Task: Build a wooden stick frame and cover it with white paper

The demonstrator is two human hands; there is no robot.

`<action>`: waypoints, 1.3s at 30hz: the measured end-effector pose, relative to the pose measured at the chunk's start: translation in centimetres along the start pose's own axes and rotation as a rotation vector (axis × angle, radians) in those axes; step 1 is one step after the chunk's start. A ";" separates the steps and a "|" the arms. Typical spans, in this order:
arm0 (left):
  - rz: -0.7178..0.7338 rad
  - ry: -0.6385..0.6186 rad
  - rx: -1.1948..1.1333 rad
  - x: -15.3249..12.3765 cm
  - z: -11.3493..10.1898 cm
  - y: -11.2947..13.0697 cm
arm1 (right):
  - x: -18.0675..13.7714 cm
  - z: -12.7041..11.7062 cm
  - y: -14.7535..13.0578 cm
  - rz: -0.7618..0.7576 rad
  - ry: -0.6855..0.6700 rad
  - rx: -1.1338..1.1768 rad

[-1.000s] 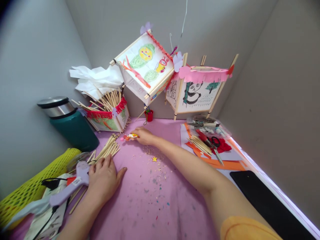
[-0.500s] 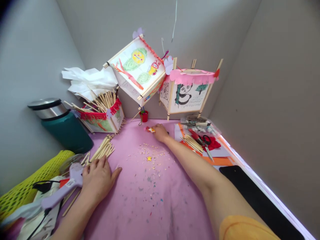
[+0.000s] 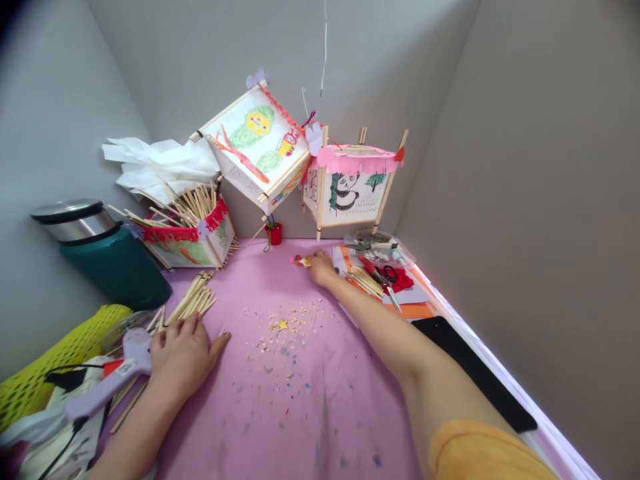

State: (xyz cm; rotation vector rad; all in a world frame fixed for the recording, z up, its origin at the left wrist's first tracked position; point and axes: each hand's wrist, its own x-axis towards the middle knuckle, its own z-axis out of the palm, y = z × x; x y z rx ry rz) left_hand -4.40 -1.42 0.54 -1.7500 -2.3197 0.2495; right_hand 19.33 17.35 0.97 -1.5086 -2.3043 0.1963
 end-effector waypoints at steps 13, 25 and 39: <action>0.006 0.000 -0.014 -0.1 -0.1 -0.1 | -4.9 0.8 -1.4 0.014 -0.002 -0.008; 0.016 0.023 -0.043 0.0 0.2 -0.3 | -9.5 -1.5 -3.0 0.037 0.077 -0.010; 0.038 0.029 -0.083 -0.4 -0.3 -0.4 | -26.6 -3.2 -0.3 0.524 0.057 -0.370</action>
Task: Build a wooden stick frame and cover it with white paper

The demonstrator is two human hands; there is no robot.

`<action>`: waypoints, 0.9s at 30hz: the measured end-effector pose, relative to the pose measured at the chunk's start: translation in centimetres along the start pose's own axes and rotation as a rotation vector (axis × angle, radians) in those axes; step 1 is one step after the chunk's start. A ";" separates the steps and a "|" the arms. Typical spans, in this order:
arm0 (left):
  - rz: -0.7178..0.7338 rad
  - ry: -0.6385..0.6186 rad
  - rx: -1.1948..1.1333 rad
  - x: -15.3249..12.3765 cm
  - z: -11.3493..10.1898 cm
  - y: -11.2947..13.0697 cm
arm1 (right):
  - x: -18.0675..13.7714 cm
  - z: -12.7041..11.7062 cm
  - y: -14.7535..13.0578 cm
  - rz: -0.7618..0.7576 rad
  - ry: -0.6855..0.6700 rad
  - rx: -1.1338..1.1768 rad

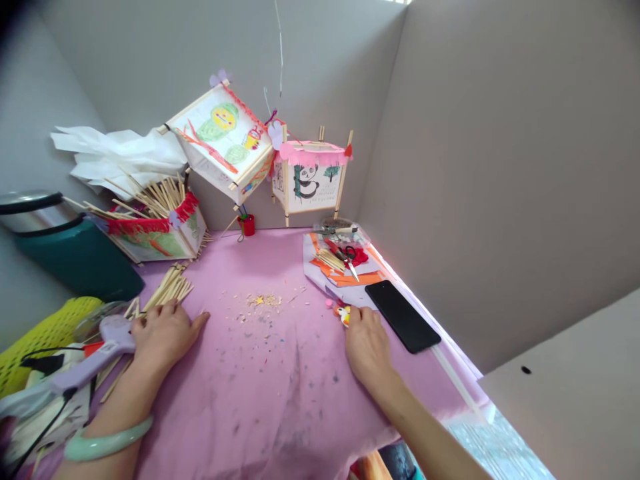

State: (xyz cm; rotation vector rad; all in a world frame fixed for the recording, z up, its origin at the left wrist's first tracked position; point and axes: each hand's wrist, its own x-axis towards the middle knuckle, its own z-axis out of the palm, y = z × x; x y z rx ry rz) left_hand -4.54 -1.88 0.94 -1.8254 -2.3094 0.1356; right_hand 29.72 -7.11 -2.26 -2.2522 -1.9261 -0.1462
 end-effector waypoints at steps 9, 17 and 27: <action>-0.006 0.013 0.009 -0.2 -0.1 0.1 | 2.9 -0.4 -4.0 -0.036 -0.053 -0.036; -0.001 0.007 -0.001 -0.2 -0.2 0.0 | 4.5 -0.6 -5.4 -0.059 -0.036 0.015; 0.005 0.025 -0.031 0.2 0.5 -0.1 | 6.2 0.2 -8.0 -0.187 -0.034 0.106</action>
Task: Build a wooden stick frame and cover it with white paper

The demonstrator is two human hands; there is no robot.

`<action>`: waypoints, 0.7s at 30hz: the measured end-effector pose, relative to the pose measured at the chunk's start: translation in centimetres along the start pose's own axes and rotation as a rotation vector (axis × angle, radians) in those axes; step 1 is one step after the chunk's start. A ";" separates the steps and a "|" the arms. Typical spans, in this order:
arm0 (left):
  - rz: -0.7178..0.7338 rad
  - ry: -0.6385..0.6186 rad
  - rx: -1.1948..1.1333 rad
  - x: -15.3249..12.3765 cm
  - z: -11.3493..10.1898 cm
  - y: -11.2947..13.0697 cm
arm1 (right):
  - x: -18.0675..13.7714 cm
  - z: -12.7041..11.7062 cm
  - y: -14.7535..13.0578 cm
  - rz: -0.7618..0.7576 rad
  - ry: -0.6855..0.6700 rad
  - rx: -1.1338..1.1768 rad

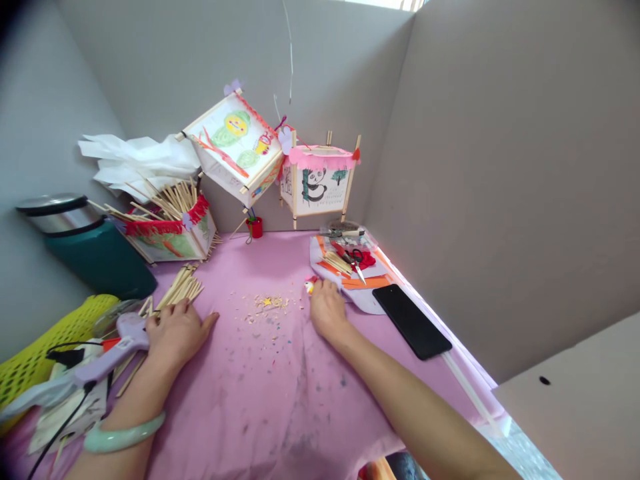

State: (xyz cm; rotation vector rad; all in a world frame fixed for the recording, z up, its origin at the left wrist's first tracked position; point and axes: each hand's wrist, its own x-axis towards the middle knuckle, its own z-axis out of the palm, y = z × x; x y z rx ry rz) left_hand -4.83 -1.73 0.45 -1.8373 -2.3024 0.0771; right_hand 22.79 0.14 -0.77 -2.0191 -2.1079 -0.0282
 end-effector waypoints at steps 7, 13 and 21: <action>0.005 0.016 -0.003 -0.2 -0.1 0.0 | 2.4 -0.1 -0.8 -0.028 0.023 0.057; 0.007 0.014 -0.005 -0.3 -0.2 0.0 | 2.7 0.8 -2.5 -0.173 -0.021 0.125; 0.011 0.024 -0.008 -0.4 -0.4 0.0 | 4.4 1.2 -4.7 -0.195 -0.033 0.164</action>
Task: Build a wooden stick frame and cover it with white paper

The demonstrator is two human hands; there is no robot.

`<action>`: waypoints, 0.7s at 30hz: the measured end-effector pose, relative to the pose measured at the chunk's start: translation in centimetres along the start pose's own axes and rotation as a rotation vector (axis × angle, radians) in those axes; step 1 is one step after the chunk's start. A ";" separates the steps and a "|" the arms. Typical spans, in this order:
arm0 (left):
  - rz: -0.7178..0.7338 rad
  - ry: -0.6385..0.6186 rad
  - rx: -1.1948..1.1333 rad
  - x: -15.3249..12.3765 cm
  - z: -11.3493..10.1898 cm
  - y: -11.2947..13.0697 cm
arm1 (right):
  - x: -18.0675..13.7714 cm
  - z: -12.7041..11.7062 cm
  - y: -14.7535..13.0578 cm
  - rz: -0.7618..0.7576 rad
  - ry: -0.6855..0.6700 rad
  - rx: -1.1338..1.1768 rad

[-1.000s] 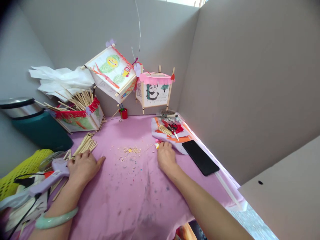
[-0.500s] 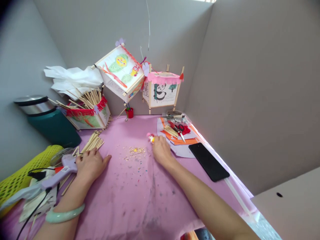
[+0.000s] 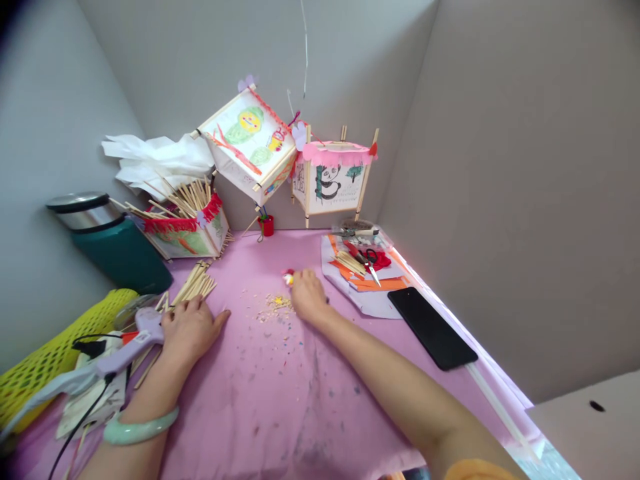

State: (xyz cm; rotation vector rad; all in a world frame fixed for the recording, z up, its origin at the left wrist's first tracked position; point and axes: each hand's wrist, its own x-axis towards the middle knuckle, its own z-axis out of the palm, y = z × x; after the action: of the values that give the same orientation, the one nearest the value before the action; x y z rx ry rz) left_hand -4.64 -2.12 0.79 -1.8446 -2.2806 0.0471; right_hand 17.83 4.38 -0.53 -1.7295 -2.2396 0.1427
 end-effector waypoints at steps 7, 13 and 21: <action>0.002 0.014 -0.002 0.1 0.3 -0.1 | 4.0 0.3 -1.4 -0.184 -0.003 0.069; -0.007 0.029 -0.024 0.4 0.4 -0.3 | 8.0 1.4 -1.9 -0.360 -0.043 0.106; 0.007 0.159 -0.154 0.4 0.0 -0.8 | 2.8 0.1 -0.4 -0.464 -0.078 0.155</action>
State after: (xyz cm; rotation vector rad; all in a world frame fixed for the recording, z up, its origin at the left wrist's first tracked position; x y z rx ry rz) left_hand -5.44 -1.94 0.95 -1.8555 -2.2236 -0.2718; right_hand 16.84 6.94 -0.05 -1.1093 -2.5423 0.2728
